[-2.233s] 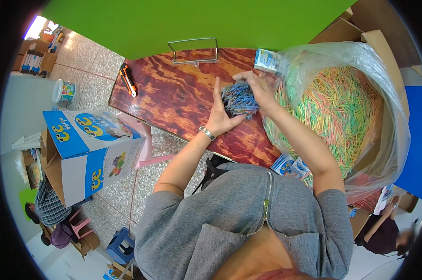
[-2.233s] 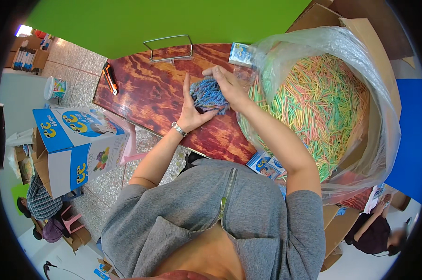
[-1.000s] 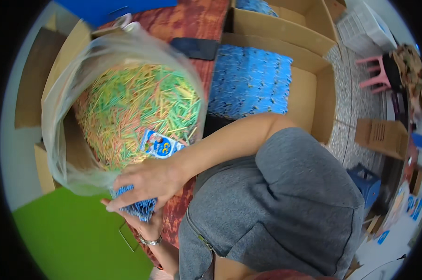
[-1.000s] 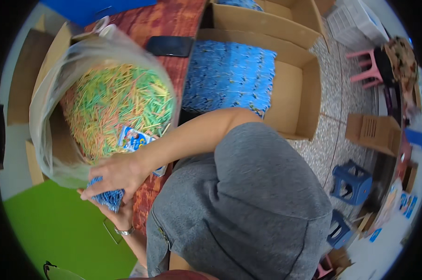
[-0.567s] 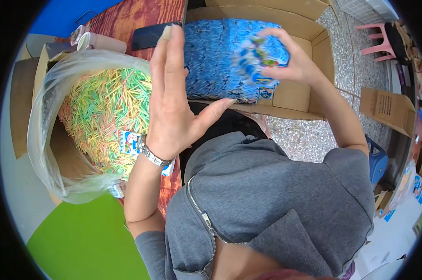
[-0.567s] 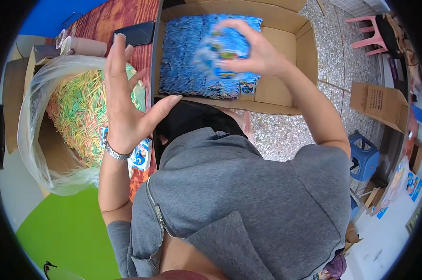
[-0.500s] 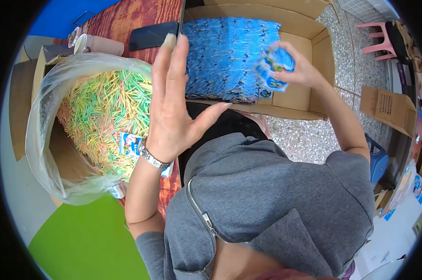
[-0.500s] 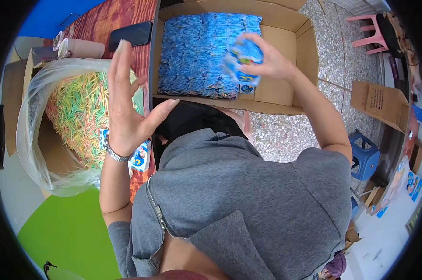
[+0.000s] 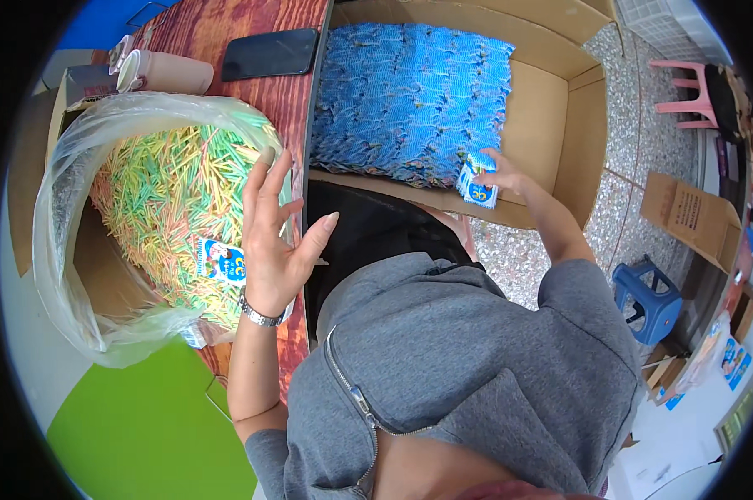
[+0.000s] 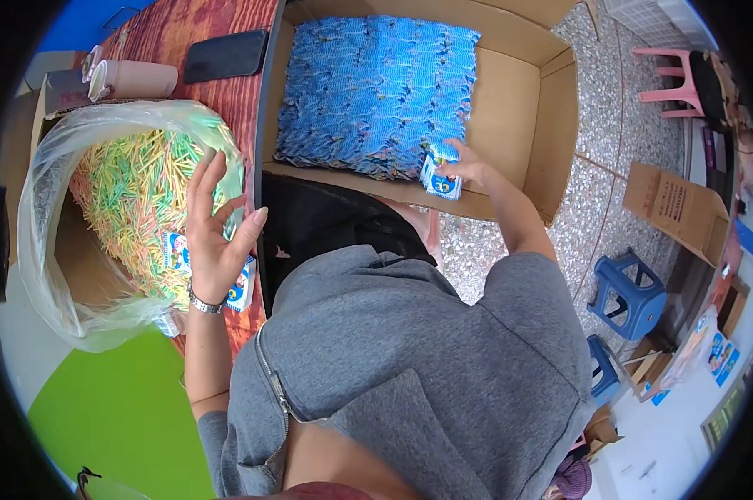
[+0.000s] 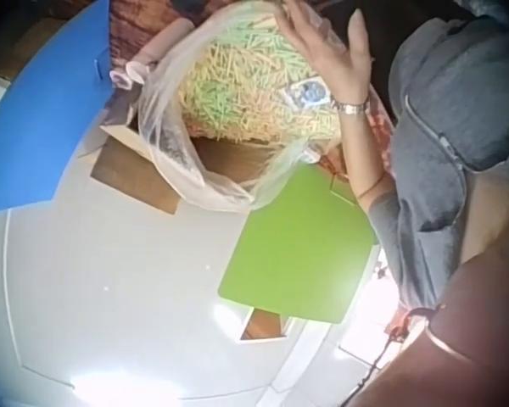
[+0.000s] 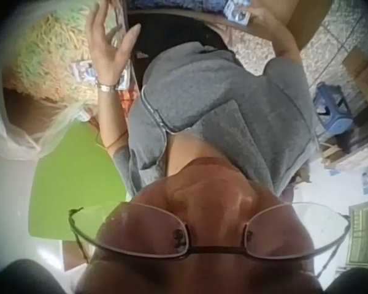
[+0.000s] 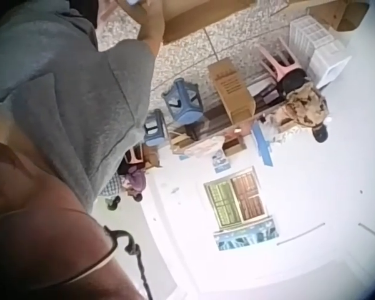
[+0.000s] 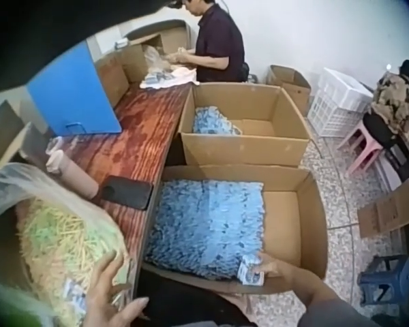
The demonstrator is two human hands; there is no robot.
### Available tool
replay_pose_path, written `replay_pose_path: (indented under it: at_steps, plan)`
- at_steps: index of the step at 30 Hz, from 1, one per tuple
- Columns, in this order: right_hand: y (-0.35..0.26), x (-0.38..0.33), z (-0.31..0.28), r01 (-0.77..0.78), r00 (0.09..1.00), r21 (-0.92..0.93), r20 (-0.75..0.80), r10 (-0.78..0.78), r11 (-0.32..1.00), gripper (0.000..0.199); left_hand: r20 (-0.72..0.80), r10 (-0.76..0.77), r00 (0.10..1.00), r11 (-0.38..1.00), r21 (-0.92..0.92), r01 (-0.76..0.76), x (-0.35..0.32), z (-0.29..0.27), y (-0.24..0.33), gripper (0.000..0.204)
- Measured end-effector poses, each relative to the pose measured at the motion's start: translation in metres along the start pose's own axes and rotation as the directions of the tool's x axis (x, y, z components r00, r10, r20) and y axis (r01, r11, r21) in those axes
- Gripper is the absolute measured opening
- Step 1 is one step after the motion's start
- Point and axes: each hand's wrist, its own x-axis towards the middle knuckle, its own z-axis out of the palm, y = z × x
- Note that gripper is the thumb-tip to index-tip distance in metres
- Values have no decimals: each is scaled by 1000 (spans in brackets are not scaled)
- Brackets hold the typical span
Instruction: Packing small blue product packets into a large container with colorful shredded filler and then placing them into a box.
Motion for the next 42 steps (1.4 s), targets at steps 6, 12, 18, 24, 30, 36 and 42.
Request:
replay_pose_path:
  at_steps: [6, 12, 18, 24, 30, 36, 42]
  plan:
    - [20, -4, 32, 412, 740, -587, -232, -632, 697, 64, -14, -25, 1000, 1000, 9, 25, -2, 6, 1, 72]
    - [32, 0, 38, 306, 764, -777, -144, -629, 550, 81, 35, 13, 999, 999, 53, -15, 2, 17, 6, 69]
    - [8, -32, 37, 225, 872, -803, -85, -481, 551, 106, 30, 37, 999, 996, 79, -39, -3, 16, 3, 72]
    - [25, -13, 31, 379, 824, -208, -367, -431, 902, 97, 68, 57, 996, 986, 151, -67, -9, 16, -1, 68]
    - [36, 16, 63, 27, 889, -439, -401, -223, 898, 89, 21, -7, 1000, 999, 36, 6, -11, 14, 3, 68]
    - [-7, 1, 46, 517, 648, -518, -282, -707, 681, 83, -202, -55, 978, 998, 15, 59, -51, -38, 6, 69]
    - [-217, -75, 106, 750, 592, -112, -327, -737, 652, 43, -794, -112, 597, 993, -107, 44, -94, -117, -17, 54]
